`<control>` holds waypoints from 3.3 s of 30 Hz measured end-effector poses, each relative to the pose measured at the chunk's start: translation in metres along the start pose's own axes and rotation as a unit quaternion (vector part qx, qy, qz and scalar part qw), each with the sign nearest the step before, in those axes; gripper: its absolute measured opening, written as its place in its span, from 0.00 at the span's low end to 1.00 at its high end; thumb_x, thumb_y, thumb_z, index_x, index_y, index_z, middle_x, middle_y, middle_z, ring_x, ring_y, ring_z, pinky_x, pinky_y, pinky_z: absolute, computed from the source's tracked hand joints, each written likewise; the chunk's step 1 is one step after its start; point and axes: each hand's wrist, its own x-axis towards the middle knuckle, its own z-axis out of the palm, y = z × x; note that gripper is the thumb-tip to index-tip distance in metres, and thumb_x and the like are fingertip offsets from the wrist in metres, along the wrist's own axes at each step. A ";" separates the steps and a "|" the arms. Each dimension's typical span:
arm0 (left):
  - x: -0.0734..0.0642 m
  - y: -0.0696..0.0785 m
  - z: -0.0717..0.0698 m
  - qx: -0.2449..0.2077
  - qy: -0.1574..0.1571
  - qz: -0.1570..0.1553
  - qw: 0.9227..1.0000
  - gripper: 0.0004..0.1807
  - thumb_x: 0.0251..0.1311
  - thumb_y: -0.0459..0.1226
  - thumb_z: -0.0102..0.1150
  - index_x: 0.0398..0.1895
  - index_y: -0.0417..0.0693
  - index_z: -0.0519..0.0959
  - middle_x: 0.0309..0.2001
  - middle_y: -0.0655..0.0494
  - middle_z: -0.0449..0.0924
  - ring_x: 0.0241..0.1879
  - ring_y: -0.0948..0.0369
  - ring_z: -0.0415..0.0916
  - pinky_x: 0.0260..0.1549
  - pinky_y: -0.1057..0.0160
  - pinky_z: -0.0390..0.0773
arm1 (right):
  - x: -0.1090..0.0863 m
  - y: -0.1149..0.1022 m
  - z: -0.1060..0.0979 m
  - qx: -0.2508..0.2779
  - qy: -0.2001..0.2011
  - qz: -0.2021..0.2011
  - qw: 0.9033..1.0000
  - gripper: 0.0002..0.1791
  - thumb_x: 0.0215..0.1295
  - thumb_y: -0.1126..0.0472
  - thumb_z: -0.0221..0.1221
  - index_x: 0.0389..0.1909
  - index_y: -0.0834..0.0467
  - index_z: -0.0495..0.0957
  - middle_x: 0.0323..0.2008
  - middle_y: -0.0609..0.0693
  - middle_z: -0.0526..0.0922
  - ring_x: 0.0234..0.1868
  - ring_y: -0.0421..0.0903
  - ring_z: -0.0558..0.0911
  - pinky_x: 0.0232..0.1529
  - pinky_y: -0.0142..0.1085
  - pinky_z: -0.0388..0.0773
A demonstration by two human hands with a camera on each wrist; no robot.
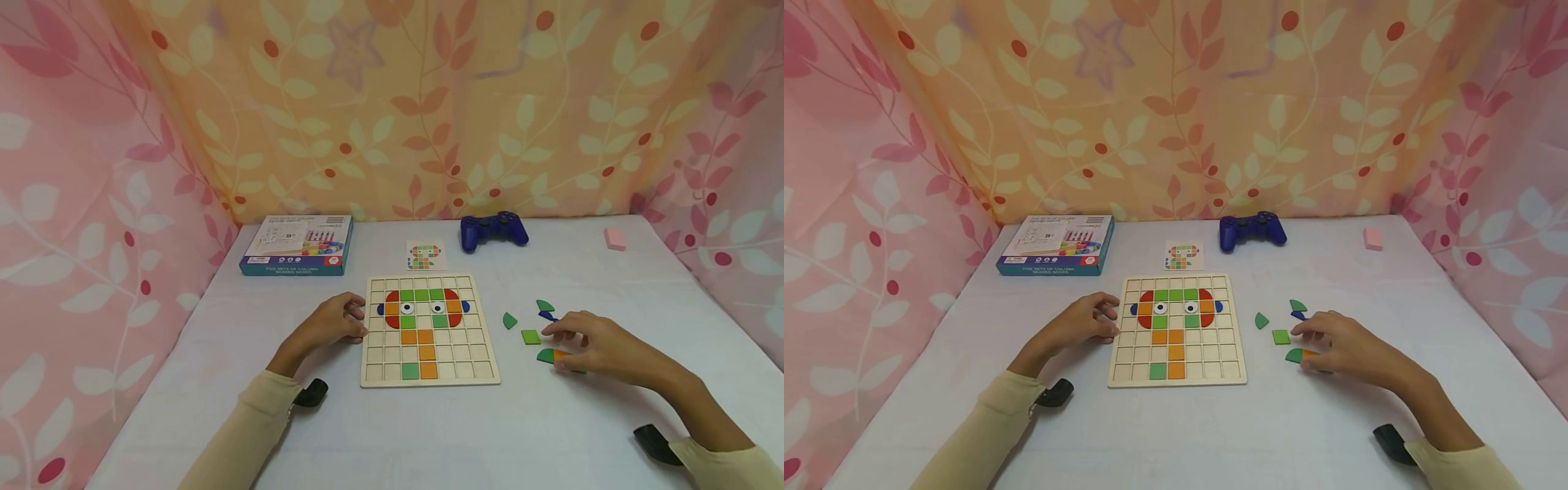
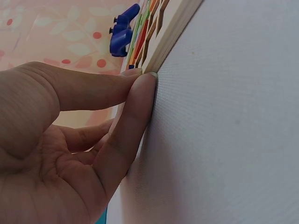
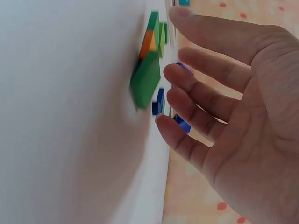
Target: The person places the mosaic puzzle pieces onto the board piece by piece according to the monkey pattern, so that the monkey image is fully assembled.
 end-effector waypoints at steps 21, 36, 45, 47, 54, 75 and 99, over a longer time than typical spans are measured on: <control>0.000 -0.001 0.000 0.004 0.003 0.003 1.000 0.32 0.62 0.30 0.72 0.69 0.36 0.72 0.51 0.43 0.78 0.41 0.56 0.81 0.43 0.62 0.89 | -0.017 0.023 -0.008 0.006 -0.041 0.042 0.998 0.26 0.60 0.53 0.75 0.59 0.51 0.84 0.44 0.40 0.84 0.42 0.35 0.76 0.41 0.30 0.76; 0.001 0.000 0.001 0.003 0.007 -0.010 1.000 0.32 0.61 0.29 0.72 0.69 0.38 0.73 0.50 0.44 0.78 0.41 0.55 0.81 0.42 0.64 0.89 | -0.018 0.024 -0.007 -0.013 -0.010 0.010 1.000 0.18 0.60 0.53 0.76 0.51 0.48 0.86 0.42 0.38 0.82 0.40 0.34 0.75 0.39 0.30 0.76; 0.000 0.001 0.001 0.013 0.012 -0.006 1.000 0.32 0.61 0.29 0.72 0.69 0.38 0.73 0.50 0.45 0.78 0.41 0.55 0.81 0.42 0.63 0.88 | -0.003 0.003 -0.002 -0.026 0.016 -0.020 0.999 0.15 0.61 0.53 0.74 0.48 0.45 0.87 0.37 0.38 0.78 0.40 0.35 0.73 0.37 0.31 0.76; 0.000 0.001 0.001 0.014 0.012 -0.006 1.000 0.32 0.61 0.29 0.72 0.69 0.38 0.73 0.50 0.45 0.78 0.41 0.55 0.81 0.42 0.63 0.88 | 0.002 -0.004 0.000 -0.023 0.020 -0.032 0.999 0.14 0.61 0.53 0.74 0.48 0.45 0.88 0.38 0.37 0.78 0.40 0.35 0.74 0.37 0.31 0.76; 0.002 0.001 0.001 0.008 0.012 -0.013 1.000 0.32 0.61 0.30 0.73 0.69 0.39 0.73 0.50 0.46 0.79 0.40 0.56 0.81 0.43 0.63 0.88 | 0.022 -0.027 0.008 -0.004 0.031 -0.092 0.995 0.16 0.61 0.56 0.74 0.50 0.49 0.88 0.38 0.36 0.80 0.41 0.37 0.76 0.39 0.32 0.78; 0.002 0.000 0.002 0.006 0.013 -0.009 1.000 0.32 0.61 0.30 0.73 0.69 0.38 0.73 0.50 0.46 0.79 0.40 0.56 0.82 0.43 0.63 0.89 | 0.085 -0.097 0.048 0.001 -0.079 -0.114 0.990 0.12 0.65 0.51 0.71 0.48 0.45 0.88 0.43 0.36 0.81 0.50 0.43 0.75 0.51 0.38 0.80; 0.001 0.001 0.002 0.005 0.012 -0.012 1.000 0.32 0.62 0.30 0.72 0.69 0.39 0.73 0.50 0.46 0.79 0.40 0.56 0.82 0.43 0.63 0.89 | 0.117 -0.153 0.086 -0.026 -0.091 -0.194 0.976 0.14 0.68 0.56 0.69 0.52 0.52 0.89 0.46 0.40 0.86 0.51 0.42 0.75 0.57 0.38 0.81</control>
